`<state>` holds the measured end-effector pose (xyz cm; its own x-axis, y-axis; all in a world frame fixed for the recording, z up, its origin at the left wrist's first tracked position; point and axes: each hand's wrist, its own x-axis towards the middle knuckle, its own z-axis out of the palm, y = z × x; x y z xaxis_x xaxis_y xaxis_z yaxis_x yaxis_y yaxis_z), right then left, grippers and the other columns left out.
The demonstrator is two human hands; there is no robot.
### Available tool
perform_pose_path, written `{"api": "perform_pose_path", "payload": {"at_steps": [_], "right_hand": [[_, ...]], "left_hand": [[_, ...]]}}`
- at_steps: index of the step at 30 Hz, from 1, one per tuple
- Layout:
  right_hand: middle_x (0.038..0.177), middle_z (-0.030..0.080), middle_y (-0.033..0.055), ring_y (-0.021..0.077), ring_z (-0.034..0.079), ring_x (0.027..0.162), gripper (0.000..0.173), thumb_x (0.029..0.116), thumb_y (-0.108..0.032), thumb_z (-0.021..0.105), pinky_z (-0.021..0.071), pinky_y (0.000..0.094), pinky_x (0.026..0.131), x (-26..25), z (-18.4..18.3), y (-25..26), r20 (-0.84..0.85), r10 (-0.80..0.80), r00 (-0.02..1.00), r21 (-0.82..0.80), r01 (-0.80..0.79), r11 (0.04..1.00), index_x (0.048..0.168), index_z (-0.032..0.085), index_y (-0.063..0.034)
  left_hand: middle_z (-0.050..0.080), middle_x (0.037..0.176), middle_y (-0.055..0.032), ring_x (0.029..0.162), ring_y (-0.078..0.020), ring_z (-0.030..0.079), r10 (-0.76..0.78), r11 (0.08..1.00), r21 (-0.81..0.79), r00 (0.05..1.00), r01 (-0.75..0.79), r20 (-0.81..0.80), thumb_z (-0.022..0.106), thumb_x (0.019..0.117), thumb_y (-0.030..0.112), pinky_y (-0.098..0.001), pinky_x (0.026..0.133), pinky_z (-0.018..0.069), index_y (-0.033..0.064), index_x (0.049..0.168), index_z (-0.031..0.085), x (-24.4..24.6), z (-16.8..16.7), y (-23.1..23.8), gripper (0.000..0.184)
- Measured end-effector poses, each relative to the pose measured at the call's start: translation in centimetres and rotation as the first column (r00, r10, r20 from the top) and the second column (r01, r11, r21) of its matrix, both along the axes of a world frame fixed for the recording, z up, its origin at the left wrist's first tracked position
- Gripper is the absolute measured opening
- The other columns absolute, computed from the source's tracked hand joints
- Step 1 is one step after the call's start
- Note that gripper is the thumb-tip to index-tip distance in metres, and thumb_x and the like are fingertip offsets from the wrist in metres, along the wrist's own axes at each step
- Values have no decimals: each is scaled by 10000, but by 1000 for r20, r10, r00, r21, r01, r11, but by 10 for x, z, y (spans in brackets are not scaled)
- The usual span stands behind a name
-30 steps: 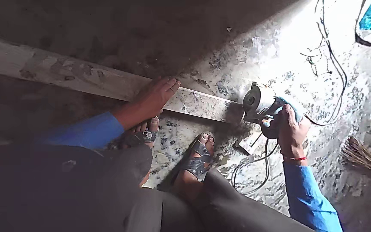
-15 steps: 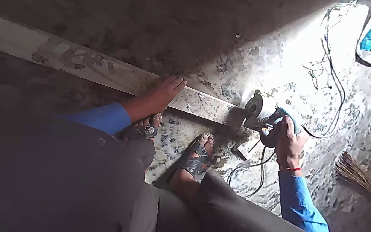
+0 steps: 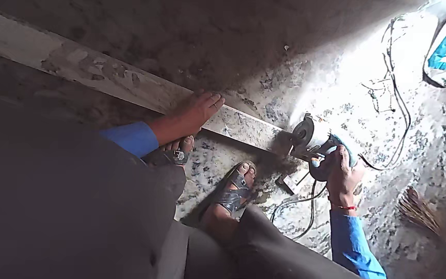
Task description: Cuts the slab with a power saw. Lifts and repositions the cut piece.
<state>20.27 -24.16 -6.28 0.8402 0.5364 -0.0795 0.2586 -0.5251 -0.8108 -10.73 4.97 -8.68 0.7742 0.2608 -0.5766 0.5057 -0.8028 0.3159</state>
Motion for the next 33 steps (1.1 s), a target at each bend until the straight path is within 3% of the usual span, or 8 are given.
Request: {"api": "perform_pose_path", "payload": {"at_steps": [3, 5, 9, 15, 24, 27, 31, 33], "right_hand": [[581, 564, -42, 111, 572, 471, 349, 1064, -314, 491, 555, 321, 493, -2, 1, -1, -2, 7, 1000, -9, -7, 1000, 845, 619, -73], [577, 573, -46, 106, 581, 469, 350, 1068, -305, 485, 560, 312, 490, -5, 3, -1, 7, 4, 1000, -16, -4, 1000, 845, 618, -72], [587, 578, -39, 110, 584, 476, 344, 1061, -300, 484, 561, 313, 493, -7, 3, -2, 18, 8, 1000, -11, -7, 1000, 866, 624, -53], [606, 577, -61, 77, 588, 501, 329, 1044, -332, 507, 562, 292, 519, -9, 2, -5, 64, 11, 998, -19, -10, 1000, 897, 616, -59], [567, 573, -57, 98, 576, 455, 342, 1059, -296, 479, 555, 304, 473, -11, 2, -13, 24, 18, 1000, 3, -18, 1000, 828, 613, -82], [569, 583, -52, 102, 584, 456, 327, 1054, -299, 487, 557, 307, 470, -12, 0, -15, 25, 16, 1000, 12, -16, 1000, 856, 619, -75], [597, 582, -41, 105, 588, 480, 320, 1054, -297, 492, 569, 318, 498, -12, -1, -18, 13, 6, 1000, -9, -6, 1000, 920, 623, -38], [591, 582, -46, 95, 588, 479, 320, 1053, -291, 489, 569, 308, 502, -14, 0, -17, 20, 7, 1000, -7, -7, 1000, 907, 626, -41]], "left_hand": [[307, 1649, -195, 1535, -387, 262, 33, 998, -56, 999, -35, -30, 830, 771, -16, -532, 1260, 187, -1, 1587, 311, 4, 13, 1, 967], [248, 1678, -172, 1555, -365, 220, -38, 997, -70, 986, 27, -165, 791, 846, 36, -507, 1266, 184, 12, 1610, 246, 13, 35, 4, 939], [323, 1641, -196, 1526, -393, 279, 33, 999, -35, 999, -33, -13, 841, 758, -6, -537, 1250, 207, -1, 1582, 324, 3, 12, 1, 973], [315, 1645, -195, 1532, -386, 270, 25, 999, -34, 999, -25, -20, 833, 770, -8, -530, 1255, 196, 0, 1582, 322, 3, 14, 0, 960], [323, 1641, -197, 1532, -386, 274, 42, 998, -50, 999, -44, -29, 820, 777, -36, -523, 1261, 191, -1, 1584, 318, 4, 24, -1, 951], [322, 1641, -197, 1527, -390, 282, 18, 1000, -19, 1000, -18, -10, 835, 769, -8, -527, 1255, 204, 3, 1586, 314, 2, 9, -1, 970], [379, 1606, -206, 1472, -400, 374, -84, 990, 126, 975, 58, 206, 953, 620, 134, -545, 1221, 269, 19, 1581, 336, -14, -66, 3, 1148], [355, 1623, -195, 1484, -390, 359, -104, 986, 144, 982, 82, 155, 948, 650, 160, -537, 1225, 263, 32, 1599, 297, -13, -63, 3, 1158]]}}
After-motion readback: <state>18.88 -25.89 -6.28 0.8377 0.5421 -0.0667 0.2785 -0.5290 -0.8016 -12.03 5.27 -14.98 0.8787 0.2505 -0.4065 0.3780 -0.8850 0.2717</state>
